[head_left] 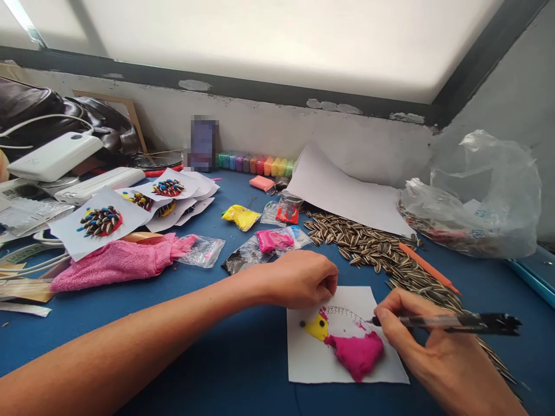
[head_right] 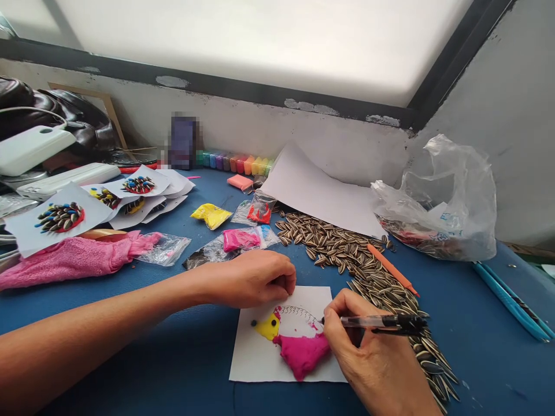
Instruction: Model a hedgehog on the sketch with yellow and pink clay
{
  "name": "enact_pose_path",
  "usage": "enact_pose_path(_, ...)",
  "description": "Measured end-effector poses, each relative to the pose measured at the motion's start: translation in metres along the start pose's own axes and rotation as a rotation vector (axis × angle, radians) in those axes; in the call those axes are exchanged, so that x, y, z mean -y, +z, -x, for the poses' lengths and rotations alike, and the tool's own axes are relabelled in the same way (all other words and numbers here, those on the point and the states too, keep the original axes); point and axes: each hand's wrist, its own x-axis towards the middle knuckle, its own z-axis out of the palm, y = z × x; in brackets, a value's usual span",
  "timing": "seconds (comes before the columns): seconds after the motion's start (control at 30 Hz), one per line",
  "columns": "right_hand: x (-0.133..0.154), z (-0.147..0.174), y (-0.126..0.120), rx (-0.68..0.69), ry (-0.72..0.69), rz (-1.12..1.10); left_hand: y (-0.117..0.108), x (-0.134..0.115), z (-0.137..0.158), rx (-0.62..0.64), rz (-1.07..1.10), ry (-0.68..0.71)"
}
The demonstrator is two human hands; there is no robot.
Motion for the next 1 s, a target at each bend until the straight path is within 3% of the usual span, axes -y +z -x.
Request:
enact_pose_path(0.33,-0.004,0.000,0.002,0.051,-0.021,0.028,-0.002,-0.001,0.001,0.014,-0.013,0.001)
enact_pose_path(0.53,0.001,0.003,0.002,0.003,0.036,0.013,-0.001,-0.001,0.001,0.009,-0.013,0.006)
enact_pose_path(0.73,0.004,-0.001,-0.002,0.024,-0.060,-0.065,-0.002,-0.002,0.001,0.012,-0.013,-0.008)
enact_pose_path(1.0,0.021,-0.003,0.012,0.097,-0.133,-0.237,0.000,0.001,-0.001,-0.004,-0.001,-0.002)
